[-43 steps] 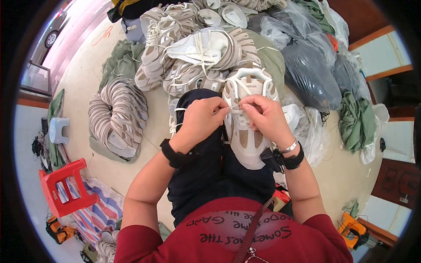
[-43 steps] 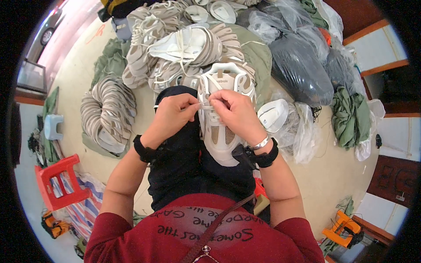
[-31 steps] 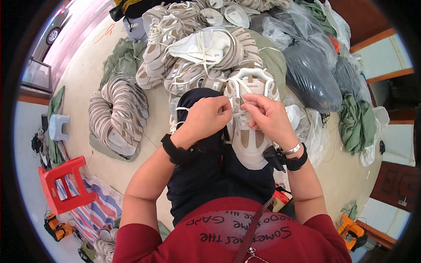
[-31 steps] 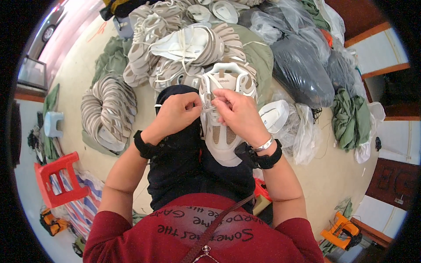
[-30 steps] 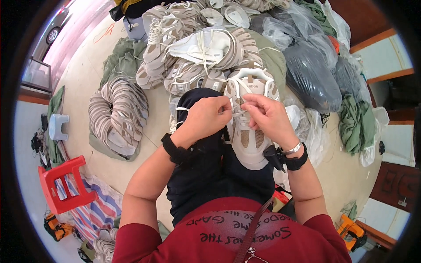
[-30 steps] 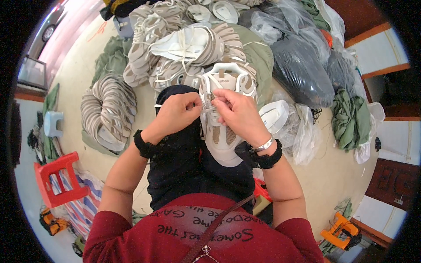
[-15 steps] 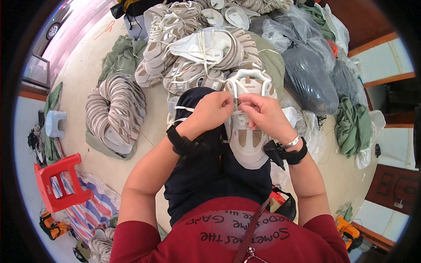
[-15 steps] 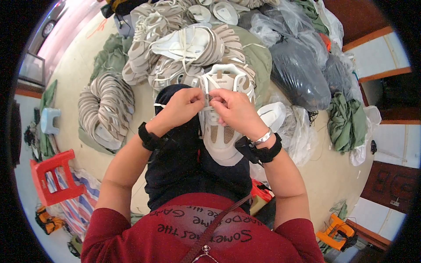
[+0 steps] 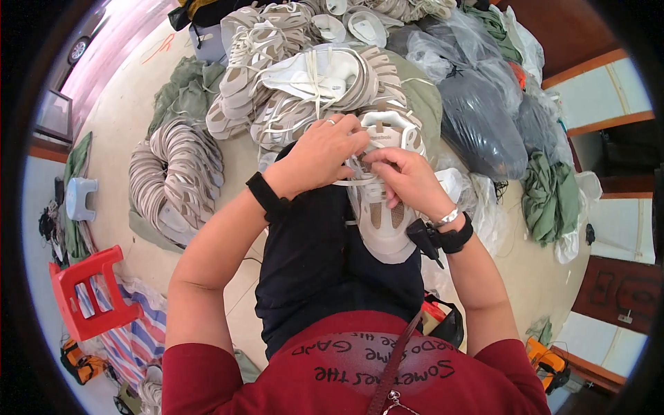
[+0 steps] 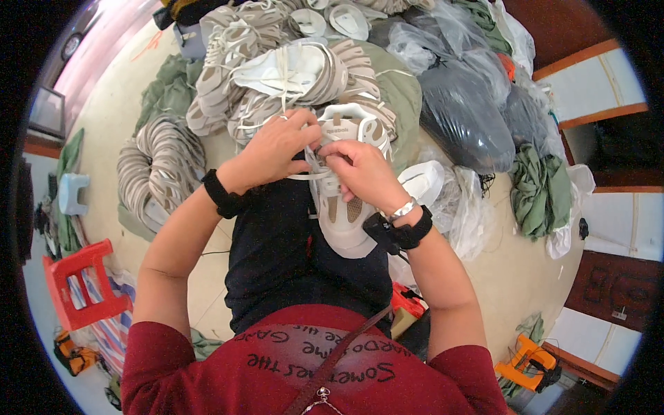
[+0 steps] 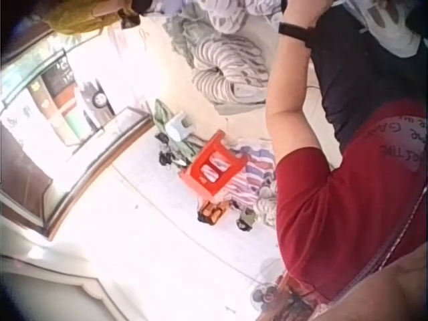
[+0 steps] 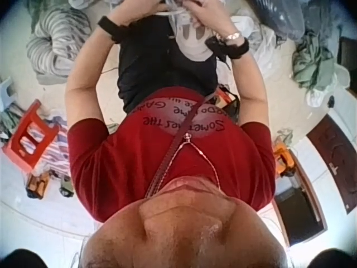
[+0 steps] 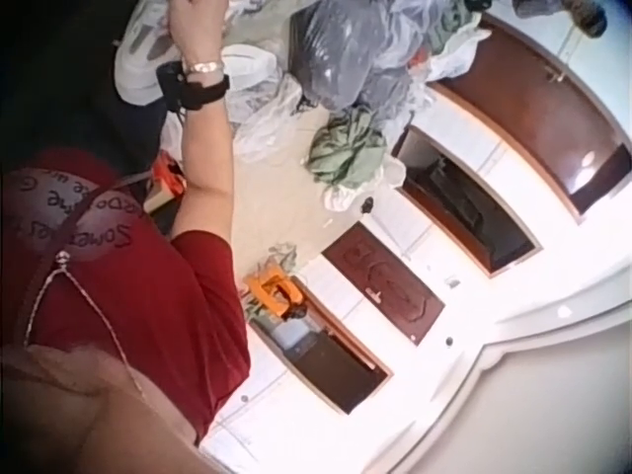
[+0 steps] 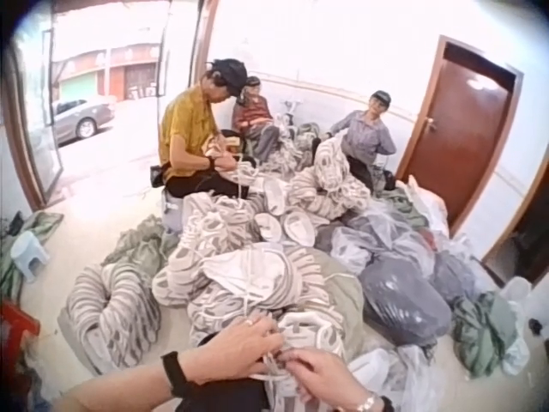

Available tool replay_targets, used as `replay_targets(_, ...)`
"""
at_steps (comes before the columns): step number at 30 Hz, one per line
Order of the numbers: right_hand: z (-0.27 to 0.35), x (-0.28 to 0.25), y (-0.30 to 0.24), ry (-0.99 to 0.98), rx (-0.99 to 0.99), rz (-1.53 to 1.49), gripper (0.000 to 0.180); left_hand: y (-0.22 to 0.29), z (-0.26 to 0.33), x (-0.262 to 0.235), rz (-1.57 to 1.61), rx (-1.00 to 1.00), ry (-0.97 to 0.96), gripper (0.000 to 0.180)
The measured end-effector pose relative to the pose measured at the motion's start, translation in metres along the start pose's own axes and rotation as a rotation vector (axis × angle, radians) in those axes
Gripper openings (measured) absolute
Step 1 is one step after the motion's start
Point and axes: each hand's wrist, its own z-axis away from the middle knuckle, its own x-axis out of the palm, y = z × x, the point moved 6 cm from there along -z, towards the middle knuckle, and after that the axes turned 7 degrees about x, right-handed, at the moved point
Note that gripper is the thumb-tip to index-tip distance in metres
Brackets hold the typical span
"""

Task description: The recorder is lacing tan and white sneakers in a workshop environment.

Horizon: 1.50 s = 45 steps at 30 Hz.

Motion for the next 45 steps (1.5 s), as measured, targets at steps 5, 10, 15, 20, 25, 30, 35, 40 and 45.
replay_targets(5,-0.011,-0.001,0.001,-0.017,0.053,0.097,0.022,0.000,-0.001,0.006,0.107,-0.022,-0.002,0.038)
replay_targets(10,-0.027,0.006,-0.010,-0.051,-0.151,0.440,0.019,-0.001,-0.002,0.008,0.130,-0.078,-0.035,0.038)
replay_targets(15,-0.028,0.009,-0.013,0.000,-0.414,0.625,0.017,0.000,0.000,0.007,0.130,-0.082,-0.036,0.038)
replay_targets(20,-0.006,-0.018,0.015,-0.111,0.015,-0.114,0.018,0.000,0.003,0.004,0.132,-0.073,-0.030,0.041)
replay_targets(25,0.038,-0.081,0.055,0.123,-0.100,-0.708,0.013,-0.008,0.009,0.006,0.249,-0.151,-0.086,0.037)
replay_targets(30,0.089,-0.138,0.102,0.234,-0.227,-1.206,0.017,0.006,0.016,0.006,0.170,-0.069,0.162,0.038)
replay_targets(35,0.106,-0.137,0.113,0.062,-0.343,-1.697,0.021,0.041,0.015,0.013,0.064,-0.123,0.230,0.031)
replay_targets(40,0.094,-0.122,0.086,-0.049,-0.468,-1.874,0.021,0.053,-0.004,0.027,-0.066,-0.070,0.246,0.023)
replay_targets(45,0.104,-0.144,0.058,-0.131,-0.709,-1.894,0.017,0.048,0.010,0.028,-0.334,-0.146,0.081,0.016)
